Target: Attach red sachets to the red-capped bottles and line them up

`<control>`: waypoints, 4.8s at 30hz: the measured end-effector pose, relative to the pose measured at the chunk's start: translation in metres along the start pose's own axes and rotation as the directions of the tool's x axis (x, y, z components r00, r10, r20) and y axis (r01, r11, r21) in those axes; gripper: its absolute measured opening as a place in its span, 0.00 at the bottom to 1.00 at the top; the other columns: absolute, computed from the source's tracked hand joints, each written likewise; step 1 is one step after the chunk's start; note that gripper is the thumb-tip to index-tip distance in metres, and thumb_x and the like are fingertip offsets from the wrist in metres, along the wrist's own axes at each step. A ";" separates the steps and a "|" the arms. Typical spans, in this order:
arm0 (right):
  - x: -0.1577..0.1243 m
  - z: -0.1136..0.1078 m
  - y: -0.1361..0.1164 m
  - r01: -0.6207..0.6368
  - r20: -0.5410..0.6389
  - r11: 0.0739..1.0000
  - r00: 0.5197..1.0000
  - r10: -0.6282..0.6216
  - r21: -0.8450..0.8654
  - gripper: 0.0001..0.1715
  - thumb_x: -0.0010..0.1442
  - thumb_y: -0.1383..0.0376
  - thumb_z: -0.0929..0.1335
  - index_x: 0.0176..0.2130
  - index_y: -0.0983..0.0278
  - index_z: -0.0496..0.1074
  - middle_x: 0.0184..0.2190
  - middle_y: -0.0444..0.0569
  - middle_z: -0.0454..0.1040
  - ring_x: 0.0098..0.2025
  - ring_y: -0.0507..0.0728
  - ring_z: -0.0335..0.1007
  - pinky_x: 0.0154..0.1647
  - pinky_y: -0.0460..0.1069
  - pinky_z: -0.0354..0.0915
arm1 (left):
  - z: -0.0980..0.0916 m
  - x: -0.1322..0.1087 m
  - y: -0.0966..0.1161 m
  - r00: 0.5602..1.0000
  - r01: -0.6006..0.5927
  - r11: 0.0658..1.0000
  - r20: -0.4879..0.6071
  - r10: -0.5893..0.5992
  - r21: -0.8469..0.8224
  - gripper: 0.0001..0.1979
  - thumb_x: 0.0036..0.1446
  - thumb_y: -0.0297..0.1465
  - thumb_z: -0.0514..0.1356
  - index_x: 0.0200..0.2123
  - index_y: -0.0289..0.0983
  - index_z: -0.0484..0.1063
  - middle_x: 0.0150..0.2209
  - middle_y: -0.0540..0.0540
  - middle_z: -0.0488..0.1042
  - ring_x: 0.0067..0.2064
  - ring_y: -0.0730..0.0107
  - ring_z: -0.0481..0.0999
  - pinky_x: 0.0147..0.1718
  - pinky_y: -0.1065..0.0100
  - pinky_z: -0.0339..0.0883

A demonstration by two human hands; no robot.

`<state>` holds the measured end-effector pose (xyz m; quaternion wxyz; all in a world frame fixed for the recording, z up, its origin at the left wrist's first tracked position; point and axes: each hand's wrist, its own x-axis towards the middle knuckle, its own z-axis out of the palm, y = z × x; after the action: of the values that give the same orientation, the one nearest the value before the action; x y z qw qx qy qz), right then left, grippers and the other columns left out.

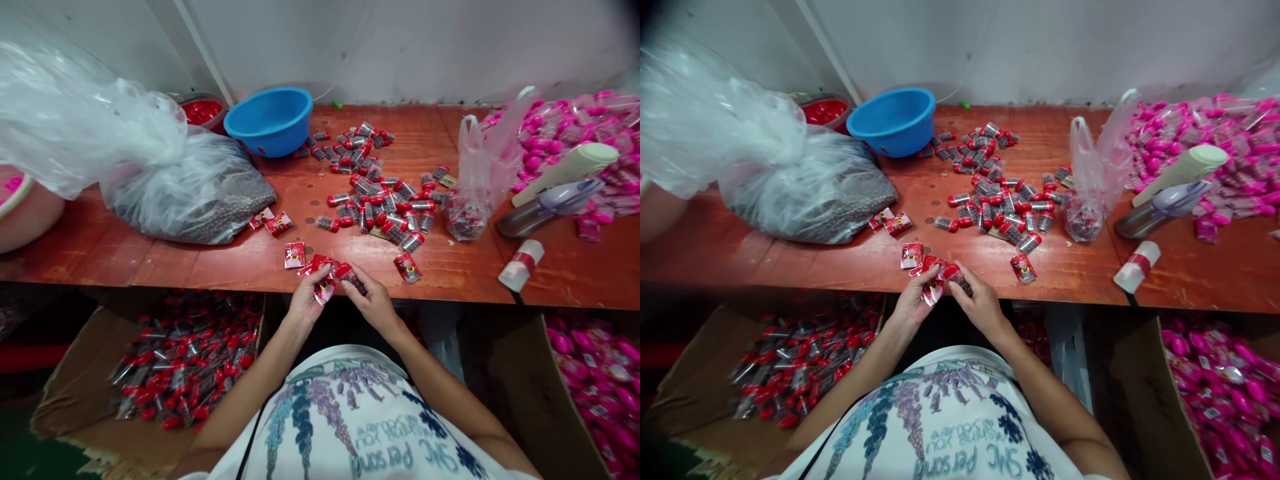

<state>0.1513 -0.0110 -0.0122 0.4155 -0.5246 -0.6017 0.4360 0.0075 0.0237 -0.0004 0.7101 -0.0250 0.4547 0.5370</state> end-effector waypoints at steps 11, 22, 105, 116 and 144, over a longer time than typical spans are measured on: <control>0.000 0.001 0.005 -0.023 -0.012 0.999 1.000 0.024 0.045 0.20 0.58 0.58 0.68 0.49 0.60 0.65 0.31 0.42 0.73 0.29 0.52 0.68 0.30 0.46 0.62 | -0.002 -0.004 0.003 0.981 -0.178 0.973 0.101 0.164 0.145 0.10 0.38 0.22 0.70 0.27 0.32 0.74 0.26 0.48 0.77 0.27 0.71 0.77 0.30 0.71 0.72; 0.002 -0.001 -0.001 -0.048 -0.012 0.971 0.999 0.053 0.236 0.21 0.56 0.60 0.69 0.49 0.59 0.72 0.40 0.45 0.76 0.39 0.55 0.72 0.42 0.49 0.67 | 0.003 -0.014 0.003 0.929 -0.347 0.915 0.208 0.306 0.203 0.14 0.34 0.23 0.72 0.28 0.33 0.73 0.28 0.49 0.77 0.28 0.71 0.76 0.32 0.69 0.72; 0.069 0.025 0.007 0.176 0.164 0.969 0.975 -0.148 -0.171 0.18 0.62 0.64 0.63 0.52 0.59 0.69 0.37 0.46 0.76 0.36 0.54 0.73 0.39 0.48 0.66 | -0.026 0.018 0.019 0.957 -0.285 0.950 0.089 0.275 0.129 0.21 0.34 0.23 0.73 0.36 0.32 0.75 0.30 0.45 0.79 0.31 0.65 0.79 0.36 0.63 0.74; 0.158 0.036 0.013 0.084 0.074 0.638 0.996 -0.042 -0.766 0.22 0.65 0.58 0.61 0.55 0.62 0.66 0.51 0.57 0.69 0.44 0.60 0.71 0.40 0.51 0.65 | -0.030 0.023 0.042 0.975 -0.219 0.976 0.038 0.218 0.018 0.12 0.42 0.27 0.71 0.32 0.32 0.75 0.25 0.49 0.75 0.22 0.76 0.73 0.20 0.75 0.67; 0.036 0.006 0.017 -0.093 -0.079 0.988 0.992 0.103 0.122 0.31 0.53 0.60 0.70 0.56 0.62 0.67 0.47 0.52 0.72 0.43 0.57 0.71 0.47 0.55 0.69 | -0.011 0.008 0.028 0.998 -0.064 0.995 0.017 0.066 -0.078 0.06 0.50 0.19 0.64 0.31 0.32 0.74 0.29 0.47 0.78 0.28 0.74 0.77 0.29 0.73 0.73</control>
<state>0.1464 0.0251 -0.0284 0.4493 -0.5462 -0.5299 0.4681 -0.0209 0.0356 -0.0001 0.6950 -0.0323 0.4274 0.5772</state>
